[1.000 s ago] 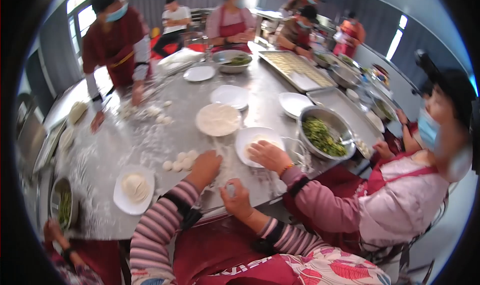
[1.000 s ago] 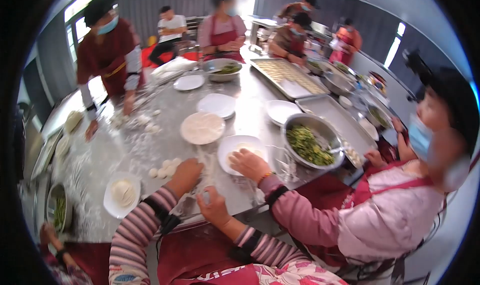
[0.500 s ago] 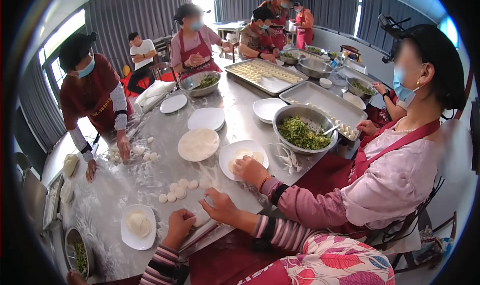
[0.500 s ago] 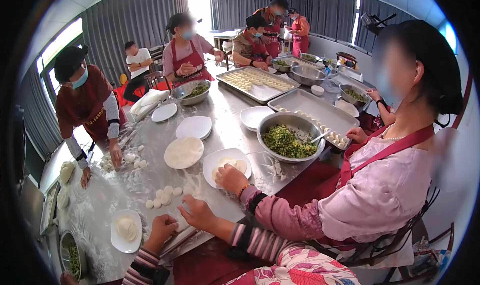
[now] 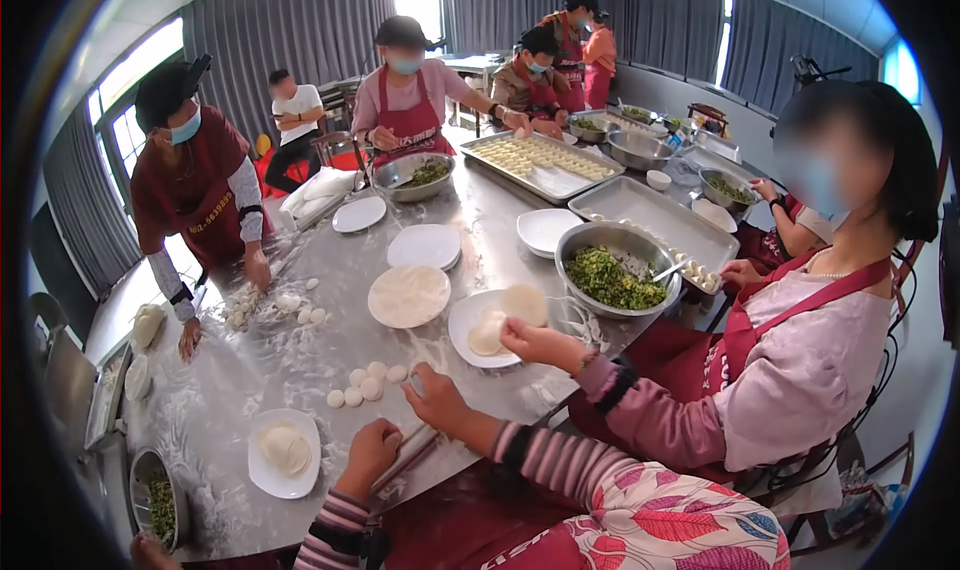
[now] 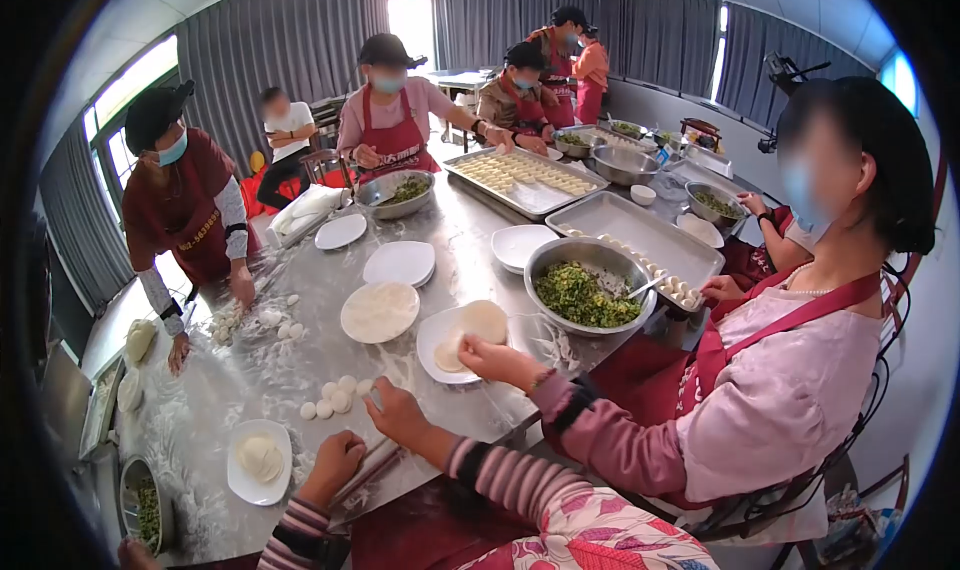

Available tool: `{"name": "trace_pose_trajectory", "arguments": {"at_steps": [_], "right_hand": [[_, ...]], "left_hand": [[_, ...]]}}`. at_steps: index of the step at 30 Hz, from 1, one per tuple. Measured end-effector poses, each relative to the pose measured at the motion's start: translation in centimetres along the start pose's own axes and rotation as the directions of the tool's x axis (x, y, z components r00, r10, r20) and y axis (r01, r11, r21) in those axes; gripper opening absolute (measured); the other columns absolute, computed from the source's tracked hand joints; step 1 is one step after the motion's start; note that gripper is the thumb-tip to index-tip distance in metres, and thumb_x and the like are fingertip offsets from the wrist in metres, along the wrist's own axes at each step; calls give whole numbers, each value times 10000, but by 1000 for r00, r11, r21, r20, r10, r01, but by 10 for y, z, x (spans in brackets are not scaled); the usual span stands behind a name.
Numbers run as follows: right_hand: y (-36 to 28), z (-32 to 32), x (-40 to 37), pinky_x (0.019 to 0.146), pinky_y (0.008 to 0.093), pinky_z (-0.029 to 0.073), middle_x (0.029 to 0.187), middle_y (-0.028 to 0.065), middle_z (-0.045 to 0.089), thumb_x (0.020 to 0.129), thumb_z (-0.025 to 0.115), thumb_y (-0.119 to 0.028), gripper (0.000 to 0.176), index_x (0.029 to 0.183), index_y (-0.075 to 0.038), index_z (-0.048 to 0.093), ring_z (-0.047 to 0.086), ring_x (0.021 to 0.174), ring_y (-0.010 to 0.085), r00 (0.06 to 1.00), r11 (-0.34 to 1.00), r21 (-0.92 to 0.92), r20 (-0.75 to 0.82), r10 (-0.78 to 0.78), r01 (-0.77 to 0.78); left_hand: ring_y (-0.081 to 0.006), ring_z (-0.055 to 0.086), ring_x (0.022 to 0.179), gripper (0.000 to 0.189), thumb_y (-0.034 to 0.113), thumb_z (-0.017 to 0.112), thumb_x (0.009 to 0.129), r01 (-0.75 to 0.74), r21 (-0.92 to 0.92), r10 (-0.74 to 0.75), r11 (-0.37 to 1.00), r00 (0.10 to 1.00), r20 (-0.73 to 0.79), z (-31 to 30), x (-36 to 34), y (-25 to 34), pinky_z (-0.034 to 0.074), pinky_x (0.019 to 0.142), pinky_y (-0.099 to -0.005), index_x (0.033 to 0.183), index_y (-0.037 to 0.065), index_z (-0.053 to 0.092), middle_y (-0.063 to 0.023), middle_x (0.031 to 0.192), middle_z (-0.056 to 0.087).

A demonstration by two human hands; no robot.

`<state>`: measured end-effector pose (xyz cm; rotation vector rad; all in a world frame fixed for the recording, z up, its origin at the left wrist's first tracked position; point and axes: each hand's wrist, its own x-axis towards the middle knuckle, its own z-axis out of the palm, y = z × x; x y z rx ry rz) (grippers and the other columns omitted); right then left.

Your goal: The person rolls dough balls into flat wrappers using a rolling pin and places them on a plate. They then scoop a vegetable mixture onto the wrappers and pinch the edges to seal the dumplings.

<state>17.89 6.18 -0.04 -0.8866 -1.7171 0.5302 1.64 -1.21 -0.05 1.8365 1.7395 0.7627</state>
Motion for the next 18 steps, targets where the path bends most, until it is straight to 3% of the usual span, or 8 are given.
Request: {"name": "trace_pose_trajectory", "arguments": {"at_steps": [2, 4, 10, 15, 16, 18], "right_hand": [[-1, -1, 3, 548, 458, 454, 681, 231, 556, 772, 631, -133, 278, 952, -5, 462, 567, 652, 420, 1000, 1000, -27, 29, 7, -6], [-1, -5, -3, 549, 458, 453, 699, 233, 558, 777, 627, -139, 278, 953, -6, 459, 566, 651, 421, 999, 998, -67, 31, 14, -12], [-9, -31, -38, 547, 472, 449, 709, 233, 554, 784, 624, -152, 282, 961, -10, 456, 562, 648, 425, 999, 1000, 6, 20, 28, -28], [5, 13, 10, 521, 475, 428, 647, 231, 548, 776, 612, -164, 257, 907, -24, 441, 552, 616, 415, 999, 999, -25, -17, -34, 33], [4, 11, 9, 521, 475, 428, 647, 231, 548, 776, 612, -164, 257, 907, -24, 441, 552, 616, 415, 999, 999, -27, -30, -36, 35], [2, 2, -1, 535, 470, 437, 663, 229, 554, 778, 615, -165, 268, 928, -22, 446, 557, 630, 415, 999, 994, -103, 33, 40, -37]], "left_hand": [[-259, 626, 670, 193, 176, 651, 701, 12, -24, -11, 1000, 999, 44, -2, 12, -7, 482, 625, -345, 795, 8, 637, -152, 717, 638], [-263, 627, 689, 199, 176, 644, 699, 32, 38, -40, 999, 968, 247, -8, 18, -4, 480, 616, -351, 813, 14, 643, -159, 740, 641], [-258, 607, 677, 158, 142, 631, 682, 119, -55, -107, 991, 978, 176, -9, -3, -5, 473, 625, -351, 723, 3, 569, -142, 673, 607], [-245, 610, 681, 151, 133, 635, 699, -74, 31, 72, 997, 994, 78, -4, 12, -12, 472, 622, -347, 762, -1, 607, -152, 706, 621], [-245, 610, 681, 151, 133, 635, 699, -86, 37, 82, 996, 993, 82, -8, 12, -10, 472, 622, -347, 762, -1, 607, -152, 706, 621], [-235, 615, 651, 164, 135, 644, 701, 14, -38, -4, 999, 967, 254, -14, 14, -5, 473, 599, -344, 777, -8, 618, -159, 722, 627]]}}
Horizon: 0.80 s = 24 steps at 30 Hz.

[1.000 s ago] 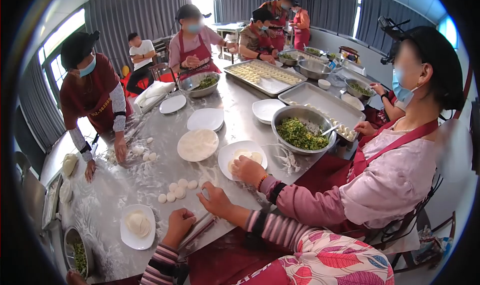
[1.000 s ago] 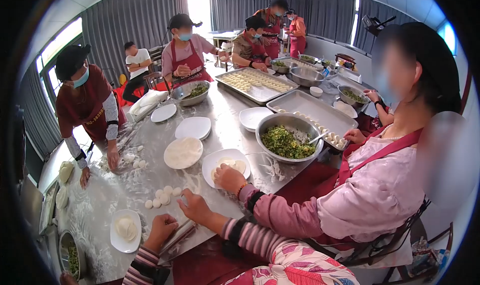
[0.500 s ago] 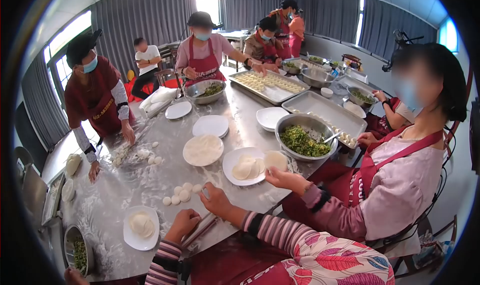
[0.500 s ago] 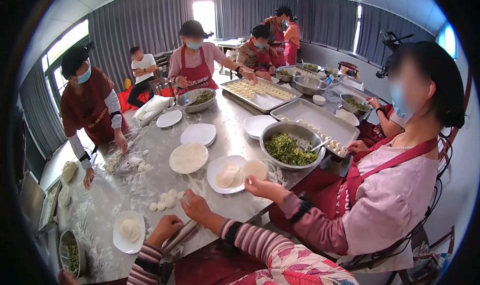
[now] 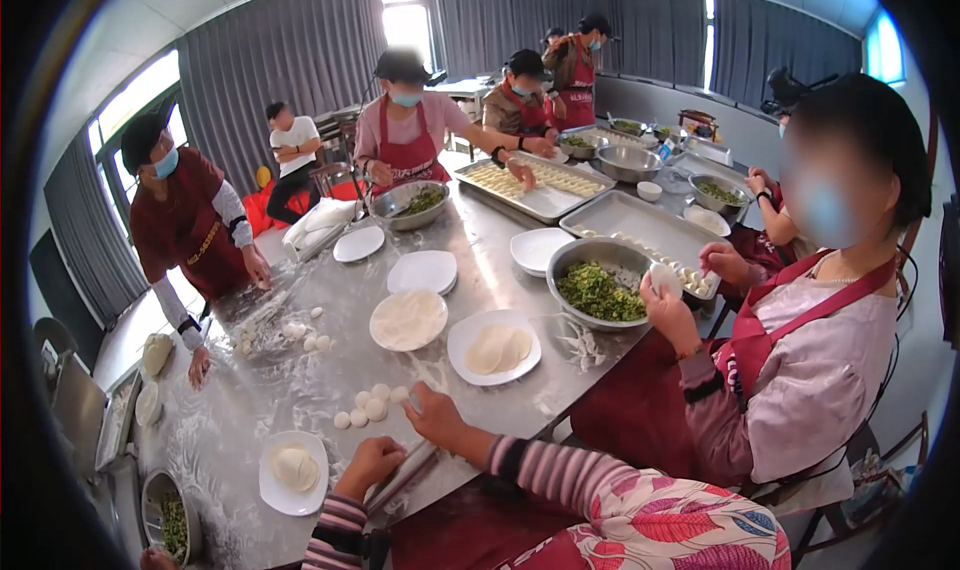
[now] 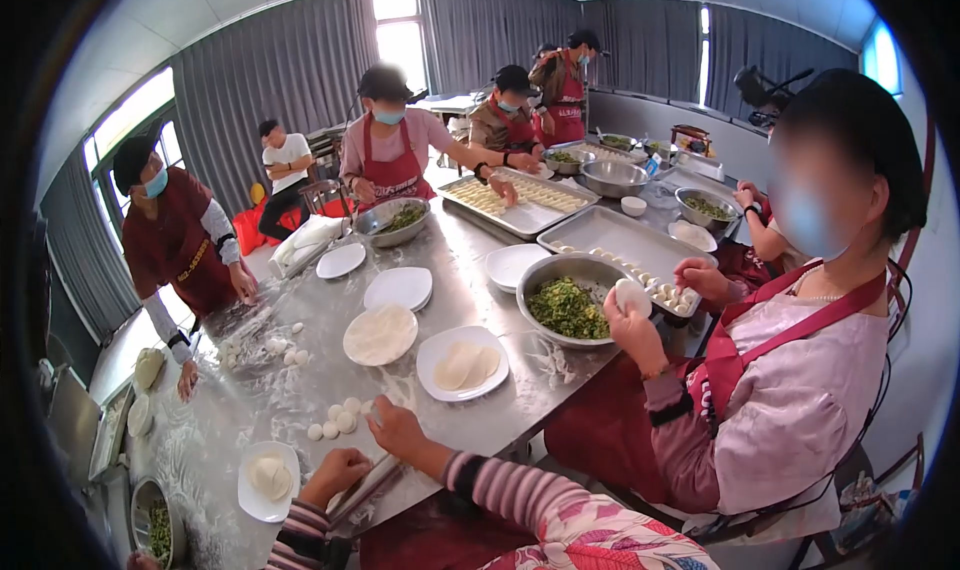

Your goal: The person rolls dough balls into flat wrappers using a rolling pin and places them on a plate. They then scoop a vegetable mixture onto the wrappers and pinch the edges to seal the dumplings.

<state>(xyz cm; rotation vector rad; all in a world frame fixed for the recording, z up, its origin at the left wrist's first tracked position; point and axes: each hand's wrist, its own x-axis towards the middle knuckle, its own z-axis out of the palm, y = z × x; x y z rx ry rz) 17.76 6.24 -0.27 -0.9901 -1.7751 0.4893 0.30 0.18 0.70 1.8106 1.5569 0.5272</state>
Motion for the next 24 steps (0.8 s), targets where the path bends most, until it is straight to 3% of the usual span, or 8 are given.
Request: {"name": "trace_pose_trajectory", "arguments": {"at_steps": [3, 8, 10, 12, 14, 17, 21, 24], "right_hand": [[-5, -26, -33, 534, 445, 448, 679, 219, 563, 770, 636, -161, 266, 931, -16, 481, 568, 643, 411, 995, 998, 48, -92, -36, 41], [3, -17, -28, 550, 468, 449, 700, 220, 567, 777, 622, -180, 300, 963, -21, 449, 564, 655, 413, 998, 992, 118, -43, -40, 45], [8, 4, -1, 546, 472, 446, 696, 222, 565, 779, 618, -185, 296, 957, -21, 447, 562, 652, 414, 996, 991, 116, -70, -55, 63], [9, 17, 14, 538, 477, 438, 679, 226, 558, 789, 605, -194, 285, 948, -20, 445, 559, 647, 415, 995, 995, 46, -42, -87, 89], [10, 16, 10, 530, 482, 430, 662, 227, 553, 799, 593, -204, 276, 943, -21, 445, 555, 638, 418, 994, 993, 61, -56, -94, 98], [1, -16, -19, 530, 477, 437, 652, 222, 551, 796, 603, -196, 277, 950, -23, 452, 557, 631, 416, 1000, 999, 53, -28, -5, 7], [-3, -37, -41, 538, 464, 449, 654, 217, 553, 789, 619, -183, 282, 949, -14, 460, 564, 628, 407, 1000, 991, 133, -17, 10, -8], [4, -17, -14, 534, 462, 449, 664, 219, 554, 785, 613, -174, 289, 951, -7, 446, 561, 623, 409, 997, 990, 125, -42, -58, 63]], "left_hand": [[-150, 586, 628, 129, 63, 631, 718, -15, 29, 17, 999, 999, -51, 4, -8, -12, 474, 587, -303, 793, -37, 598, -120, 709, 624], [-154, 579, 623, 136, 59, 626, 726, 108, -105, -112, 989, 993, -31, 6, -15, -13, 471, 583, -305, 802, -26, 552, -100, 692, 601], [-159, 579, 639, 126, 78, 614, 750, -47, 116, 59, 992, 992, -107, 6, -8, -8, 466, 596, -311, 818, -15, 562, -106, 700, 598], [-164, 574, 649, 126, 102, 610, 765, -87, 153, 111, 984, 982, -156, 8, 0, -8, 459, 609, -316, 822, -5, 575, -111, 681, 590], [-154, 566, 615, 115, 93, 613, 766, -9, 26, 10, 1000, 999, -48, 5, 6, -9, 461, 579, -299, 804, -12, 584, -95, 658, 588], [-138, 561, 588, 103, 82, 612, 767, 19, -34, -18, 999, 999, 28, 5, 4, -12, 459, 541, -275, 780, -17, 586, -71, 640, 582], [-130, 563, 583, 95, 76, 607, 764, 127, -135, -125, 983, 992, 25, 1, -11, 1, 458, 519, -260, 774, -15, 581, -61, 652, 581], [-126, 566, 597, 101, 83, 613, 763, 108, -129, -114, 986, 993, -36, 1, -11, -1, 452, 523, -259, 779, -13, 585, -61, 648, 580]]}}
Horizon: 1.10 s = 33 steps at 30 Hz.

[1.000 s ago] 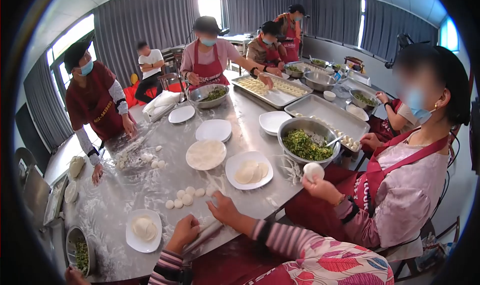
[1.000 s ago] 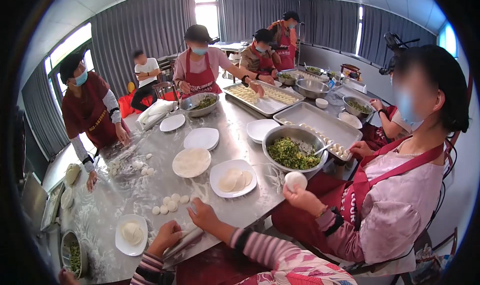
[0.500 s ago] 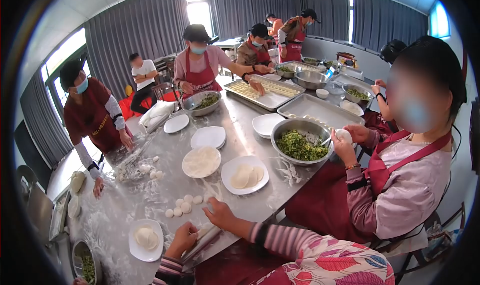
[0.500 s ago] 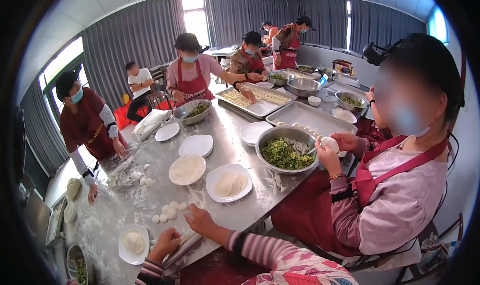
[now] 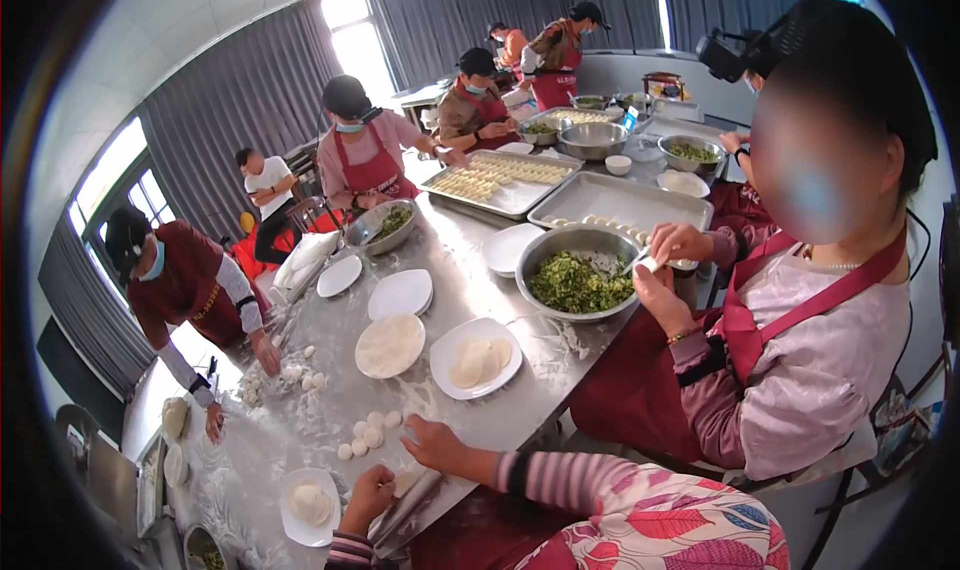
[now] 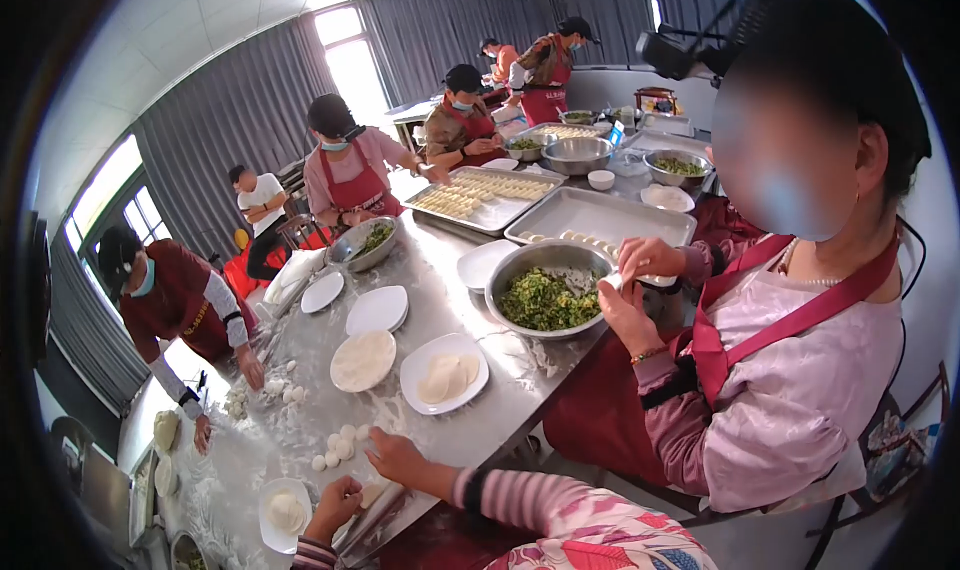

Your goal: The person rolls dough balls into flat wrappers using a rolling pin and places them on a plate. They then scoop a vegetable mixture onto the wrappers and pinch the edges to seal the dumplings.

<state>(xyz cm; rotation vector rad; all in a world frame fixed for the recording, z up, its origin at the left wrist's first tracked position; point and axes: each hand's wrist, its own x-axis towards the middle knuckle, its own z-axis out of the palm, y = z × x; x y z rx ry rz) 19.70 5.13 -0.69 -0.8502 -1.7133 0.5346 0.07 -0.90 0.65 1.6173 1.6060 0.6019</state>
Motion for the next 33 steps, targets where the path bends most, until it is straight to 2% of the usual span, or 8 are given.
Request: {"name": "trace_pose_trajectory", "arguments": {"at_steps": [4, 6, 10, 15, 19, 26, 30, 33], "right_hand": [[11, 22, 37, 528, 464, 446, 663, 218, 555, 785, 602, -173, 275, 931, -12, 433, 560, 616, 409, 999, 1000, 16, 38, -1, 1], [8, 14, 24, 524, 462, 446, 654, 215, 555, 785, 606, -172, 275, 932, -12, 437, 563, 616, 406, 1000, 1000, 4, 20, 14, -14], [-6, -14, -22, 516, 451, 450, 633, 209, 552, 785, 616, -171, 273, 935, -14, 451, 572, 611, 394, 998, 998, 11, 19, 60, -60], [-13, -24, -28, 527, 466, 451, 645, 221, 557, 776, 612, -178, 298, 945, -9, 434, 572, 642, 403, 998, 996, 56, 29, 62, -64], [17, 22, 19, 538, 478, 446, 647, 226, 557, 778, 605, -172, 291, 931, -6, 421, 566, 649, 419, 1000, 1000, 21, -1, -14, 14], [5, 1, -6, 532, 460, 454, 681, 221, 560, 783, 608, -177, 283, 936, -10, 439, 569, 632, 404, 1000, 999, -25, 14, 22, -22], [-8, -14, -21, 530, 467, 450, 679, 224, 560, 777, 615, -162, 279, 928, -11, 436, 566, 637, 413, 999, 999, 8, -1, 48, -48], [3, 3, 3, 524, 466, 449, 671, 224, 559, 779, 614, -161, 277, 931, -9, 438, 563, 637, 417, 1000, 1000, 10, -7, 5, -5]], "left_hand": [[-115, 564, 606, 90, 75, 598, 774, -244, 452, 299, 858, 953, -52, 1, 11, 1, 452, 532, -268, 783, -14, 589, -60, 653, 581], [-106, 557, 599, 89, 74, 588, 782, -34, 148, 41, 988, 998, -47, 5, 10, 4, 447, 539, -269, 785, -15, 592, -61, 674, 586], [-99, 526, 569, 94, 85, 597, 766, -60, 158, 64, 986, 998, -20, 8, 1, 0, 431, 538, -260, 776, -8, 596, -43, 610, 570], [-93, 529, 586, 128, 99, 588, 777, 79, -217, -89, 973, 995, -40, 9, -20, 28, 427, 546, -263, 769, -28, 592, -51, 609, 568], [-61, 474, 600, 156, 116, 578, 801, -49, 200, 70, 979, 993, -99, 13, 2, 12, 402, 538, -249, 799, -38, 598, -35, 650, 582], [-126, 541, 594, 149, 108, 582, 778, -45, 212, 46, 976, 999, 1, 4, 2, 17, 441, 574, -283, 794, -38, 607, -87, 651, 606], [-121, 548, 597, 142, 101, 591, 761, 62, -127, -64, 990, 998, -5, 1, -6, 7, 435, 557, -286, 775, -40, 593, -73, 639, 593], [-147, 567, 598, 134, 85, 578, 757, -22, 101, 21, 995, 1000, 17, 3, -4, 16, 445, 565, -313, 790, -43, 599, -103, 643, 599]]}}
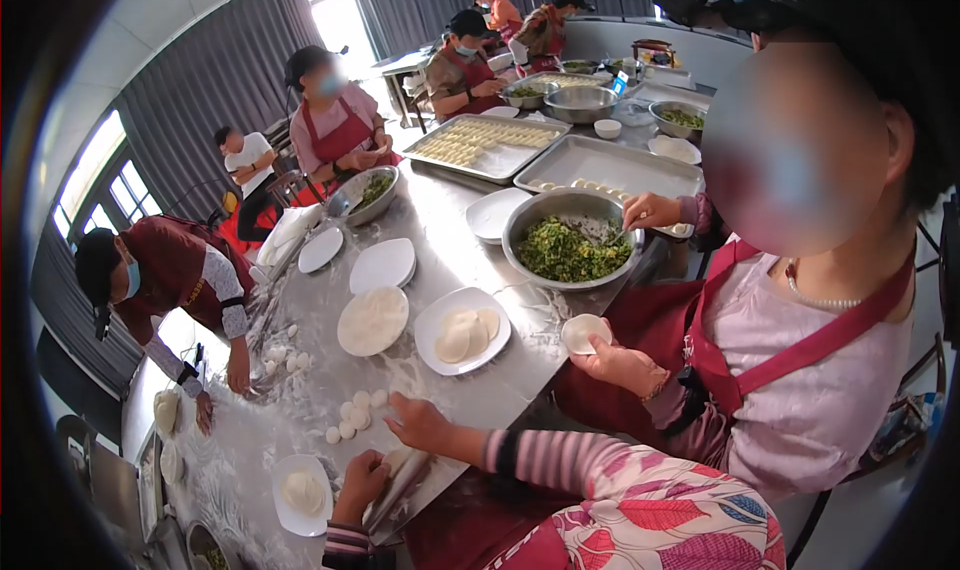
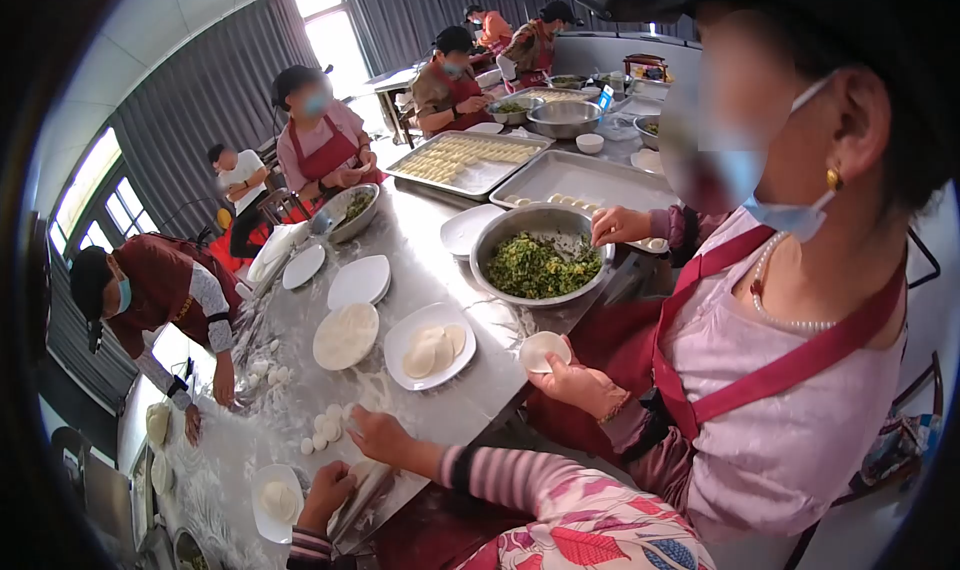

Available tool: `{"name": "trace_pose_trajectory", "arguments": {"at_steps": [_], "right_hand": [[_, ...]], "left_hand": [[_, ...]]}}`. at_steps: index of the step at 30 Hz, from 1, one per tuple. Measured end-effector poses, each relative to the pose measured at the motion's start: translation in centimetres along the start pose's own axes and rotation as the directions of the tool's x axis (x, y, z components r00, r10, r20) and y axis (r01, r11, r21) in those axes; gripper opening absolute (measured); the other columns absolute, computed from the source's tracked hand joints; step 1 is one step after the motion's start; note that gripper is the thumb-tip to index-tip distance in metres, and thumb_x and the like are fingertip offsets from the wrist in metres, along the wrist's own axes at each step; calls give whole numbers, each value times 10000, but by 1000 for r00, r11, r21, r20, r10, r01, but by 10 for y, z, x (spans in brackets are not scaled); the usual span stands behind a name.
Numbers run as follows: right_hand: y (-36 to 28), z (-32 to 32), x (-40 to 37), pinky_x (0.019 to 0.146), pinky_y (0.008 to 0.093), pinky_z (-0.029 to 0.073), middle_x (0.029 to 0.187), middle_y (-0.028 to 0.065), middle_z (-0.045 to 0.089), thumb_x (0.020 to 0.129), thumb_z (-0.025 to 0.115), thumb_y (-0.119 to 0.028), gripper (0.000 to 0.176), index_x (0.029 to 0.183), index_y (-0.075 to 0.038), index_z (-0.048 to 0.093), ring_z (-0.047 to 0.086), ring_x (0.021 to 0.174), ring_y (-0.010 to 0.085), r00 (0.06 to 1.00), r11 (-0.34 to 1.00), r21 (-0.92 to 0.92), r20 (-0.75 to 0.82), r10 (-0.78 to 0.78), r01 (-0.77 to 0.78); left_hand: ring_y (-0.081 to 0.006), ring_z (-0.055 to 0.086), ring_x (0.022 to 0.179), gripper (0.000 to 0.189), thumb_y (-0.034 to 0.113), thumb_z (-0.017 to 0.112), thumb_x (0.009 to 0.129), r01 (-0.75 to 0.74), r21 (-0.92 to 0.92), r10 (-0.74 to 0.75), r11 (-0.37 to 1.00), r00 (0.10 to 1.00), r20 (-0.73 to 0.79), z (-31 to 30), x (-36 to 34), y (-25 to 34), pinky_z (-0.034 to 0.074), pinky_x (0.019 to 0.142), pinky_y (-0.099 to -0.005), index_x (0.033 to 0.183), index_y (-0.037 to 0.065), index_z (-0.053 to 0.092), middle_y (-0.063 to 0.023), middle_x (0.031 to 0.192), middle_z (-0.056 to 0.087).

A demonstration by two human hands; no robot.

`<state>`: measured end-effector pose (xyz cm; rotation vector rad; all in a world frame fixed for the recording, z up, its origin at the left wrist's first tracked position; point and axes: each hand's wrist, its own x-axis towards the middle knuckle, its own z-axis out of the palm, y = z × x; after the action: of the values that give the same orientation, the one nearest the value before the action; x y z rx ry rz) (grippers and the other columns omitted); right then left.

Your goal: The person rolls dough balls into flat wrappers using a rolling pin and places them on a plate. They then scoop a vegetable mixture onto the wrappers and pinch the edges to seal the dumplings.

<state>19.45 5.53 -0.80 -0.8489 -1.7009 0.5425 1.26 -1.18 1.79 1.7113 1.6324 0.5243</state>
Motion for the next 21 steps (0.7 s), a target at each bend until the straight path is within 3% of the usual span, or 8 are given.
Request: {"name": "trace_pose_trajectory", "arguments": {"at_steps": [3, 7, 8, 9, 11, 13, 15, 21], "right_hand": [[6, 24, 26, 521, 462, 450, 663, 221, 558, 784, 611, -165, 276, 931, -8, 439, 562, 636, 419, 999, 999, 11, -10, -35, 36], [4, 10, 10, 521, 460, 451, 676, 218, 560, 782, 615, -162, 278, 936, -7, 444, 564, 630, 415, 1000, 1000, -2, -8, -10, 10], [0, 0, -3, 521, 460, 451, 676, 218, 560, 782, 615, -162, 278, 936, -7, 444, 564, 630, 415, 1000, 1000, -4, -11, -10, 10], [-9, -15, -19, 519, 459, 451, 681, 219, 557, 780, 619, -159, 281, 941, -5, 448, 565, 625, 412, 1000, 1000, 24, -11, 1, -1], [-10, -20, -27, 516, 459, 450, 686, 219, 555, 778, 622, -156, 284, 946, -3, 452, 566, 620, 409, 1000, 999, 51, -16, 9, -8], [-6, -19, -30, 510, 460, 449, 691, 219, 548, 772, 632, -152, 293, 955, -2, 459, 566, 607, 406, 999, 999, 25, -3, -35, 35], [2, 0, -6, 509, 460, 449, 668, 215, 544, 774, 627, -160, 290, 947, -3, 456, 564, 602, 405, 1000, 1000, -3, 0, -13, 13], [13, 22, 17, 505, 451, 452, 641, 207, 544, 781, 612, -168, 276, 929, -2, 448, 566, 599, 393, 999, 999, -15, 30, -31, 31]], "left_hand": [[-176, 579, 596, 147, 88, 577, 746, -98, 157, 115, 983, 988, -104, 4, 18, -10, 453, 582, -332, 811, -41, 606, -136, 651, 600], [-176, 576, 585, 187, 132, 579, 742, -87, 213, 87, 973, 996, 9, -1, 18, -10, 456, 574, -330, 813, -37, 613, -145, 644, 596], [-155, 572, 579, 182, 127, 582, 735, 29, 87, -32, 996, 999, 34, 0, 15, -8, 459, 560, -307, 809, -38, 604, -120, 634, 596], [-155, 572, 579, 182, 127, 582, 735, 27, 89, -30, 996, 999, 36, 0, 11, -8, 459, 560, -307, 809, -38, 604, -120, 634, 596], [-138, 567, 573, 171, 109, 584, 727, 110, -147, -110, 983, 994, 8, 1, 5, -14, 456, 544, -288, 814, -38, 590, -100, 639, 596], [-133, 555, 587, 182, 116, 584, 729, 106, -134, -102, 985, 994, 35, 2, 0, -11, 447, 555, -292, 826, -38, 579, -98, 651, 599], [-134, 541, 605, 198, 134, 577, 739, 47, 99, -53, 994, 997, 53, -1, -3, 2, 439, 577, -301, 820, -46, 586, -102, 659, 602], [-144, 533, 617, 213, 146, 567, 743, 51, 101, -54, 994, 998, 37, -2, 13, 13, 437, 590, -315, 815, -51, 599, -102, 672, 602]]}}
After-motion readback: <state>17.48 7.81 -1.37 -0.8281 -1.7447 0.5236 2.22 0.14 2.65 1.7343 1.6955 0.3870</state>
